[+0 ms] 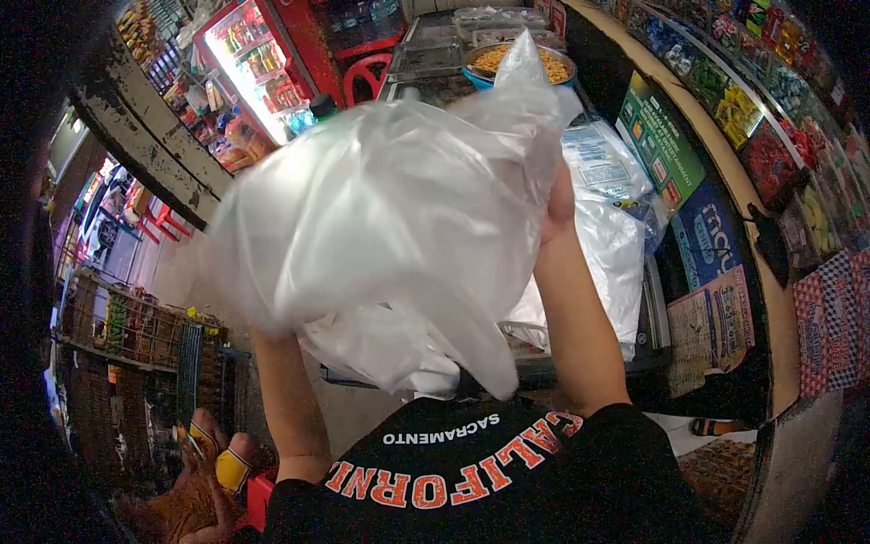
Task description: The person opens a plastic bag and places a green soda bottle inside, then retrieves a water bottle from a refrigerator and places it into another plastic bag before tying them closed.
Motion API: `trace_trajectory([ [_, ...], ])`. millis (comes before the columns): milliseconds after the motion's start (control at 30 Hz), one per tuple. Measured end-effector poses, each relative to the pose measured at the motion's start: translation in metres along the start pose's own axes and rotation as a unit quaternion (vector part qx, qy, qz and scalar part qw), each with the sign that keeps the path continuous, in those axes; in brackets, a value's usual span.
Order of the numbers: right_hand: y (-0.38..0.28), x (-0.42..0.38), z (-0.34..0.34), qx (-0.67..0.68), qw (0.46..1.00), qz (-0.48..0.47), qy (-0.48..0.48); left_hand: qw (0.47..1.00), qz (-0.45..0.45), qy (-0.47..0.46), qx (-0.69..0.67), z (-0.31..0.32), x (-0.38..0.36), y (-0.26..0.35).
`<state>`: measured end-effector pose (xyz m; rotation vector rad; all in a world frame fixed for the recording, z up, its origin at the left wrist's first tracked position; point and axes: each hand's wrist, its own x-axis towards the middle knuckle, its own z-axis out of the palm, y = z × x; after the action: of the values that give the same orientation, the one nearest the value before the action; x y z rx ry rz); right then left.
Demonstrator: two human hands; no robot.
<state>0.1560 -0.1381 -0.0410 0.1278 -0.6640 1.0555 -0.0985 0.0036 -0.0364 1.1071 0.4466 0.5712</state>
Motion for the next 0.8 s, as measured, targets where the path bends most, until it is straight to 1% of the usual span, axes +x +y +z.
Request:
trace_trajectory([
  [33, -0.004, 0.005, 0.003, -0.001, 0.999, 0.006, 0.041, 0.966, 0.132, 0.17, -0.143, 0.025, -0.003, 0.002],
  [67, -0.007, 0.01, 0.004, -0.002, 0.996, 0.012, 0.083, 0.984, 0.148, 0.061, -0.083, 0.002, 0.005, -0.001],
  [100, -0.004, 0.016, 0.002, 0.028, 0.999, 0.029, -0.028, 0.986, 0.16, -0.049, -0.021, -0.021, 0.012, -0.003],
  [133, -0.001, 0.025, -0.006, 0.028, 0.999, 0.028, -0.029, 0.981, 0.144, -0.092, -0.094, -0.023, 0.016, -0.004],
  [200, 0.007, 0.039, -0.02, 0.011, 0.995, 0.089, 0.033, 0.953, 0.096, -0.169, -0.234, -0.027, 0.024, -0.004],
  [233, 0.02, 0.028, -0.01, 0.003, 0.997, 0.068, 0.047, 0.96, 0.08, -0.107, -0.248, -0.02, 0.027, -0.004],
  [267, 0.027, 0.023, -0.018, 0.003, 0.997, 0.068, 0.046, 0.962, 0.064, -0.044, -0.261, -0.013, 0.028, -0.005],
  [300, 0.034, 0.017, -0.038, 0.025, 0.99, 0.106, 0.089, 0.962, 0.065, -0.044, -0.261, -0.022, 0.035, -0.022],
  [333, 0.042, 0.011, -0.057, 0.05, 0.98, 0.141, 0.134, 0.981, 0.042, 0.008, -0.189, -0.04, 0.049, -0.054],
  [367, 0.047, -0.004, -0.072, 0.054, 0.968, 0.163, 0.184, 0.991, 0.018, 0.057, -0.115, -0.049, 0.055, -0.072],
  [400, 0.055, -0.024, -0.085, 0.043, 0.955, 0.177, 0.234, 0.992, -0.045, 0.094, -0.076, -0.024, 0.039, -0.072],
  [433, 0.061, -0.045, -0.095, 0.025, 0.941, 0.187, 0.282, 0.987, -0.104, 0.12, -0.019, -0.016, 0.031, -0.08],
  [467, 0.065, -0.065, -0.102, -0.003, 0.927, 0.193, 0.322, 0.988, -0.097, 0.076, 0.091, -0.017, 0.022, -0.093],
  [500, 0.07, -0.085, -0.109, -0.035, 0.91, 0.198, 0.362, 0.983, -0.13, 0.069, 0.113, -0.027, 0.025, -0.12],
  [533, 0.073, -0.102, -0.115, -0.071, 0.895, 0.2, 0.393, 0.982, -0.132, 0.068, 0.112, -0.04, 0.029, -0.143],
  [600, 0.076, -0.122, -0.129, -0.176, 0.863, 0.195, 0.431, 0.972, -0.162, 0.093, 0.14, -0.063, 0.037, -0.177],
  [633, 0.076, -0.125, -0.14, -0.251, 0.841, 0.187, 0.441, 0.986, -0.114, 0.088, 0.077, -0.06, 0.04, -0.184],
  [667, 0.073, -0.124, -0.152, -0.348, 0.808, 0.175, 0.442, 0.986, -0.116, 0.087, 0.078, -0.062, 0.041, -0.186],
  [700, 0.07, -0.124, -0.166, -0.442, 0.761, 0.166, 0.446, 0.988, -0.099, 0.079, 0.087, -0.062, 0.043, -0.182],
  [733, 0.063, -0.116, -0.171, -0.615, 0.648, 0.139, 0.428, 0.989, -0.081, 0.073, 0.096, -0.061, 0.045, -0.176],
  [767, 0.052, -0.113, -0.173, -0.659, 0.603, 0.113, 0.436, 0.989, -0.08, 0.073, 0.096, -0.062, 0.044, -0.17],
  [800, 0.038, -0.109, -0.167, -0.699, 0.555, 0.088, 0.442, 0.974, -0.092, 0.093, 0.184, -0.062, 0.04, -0.157],
])
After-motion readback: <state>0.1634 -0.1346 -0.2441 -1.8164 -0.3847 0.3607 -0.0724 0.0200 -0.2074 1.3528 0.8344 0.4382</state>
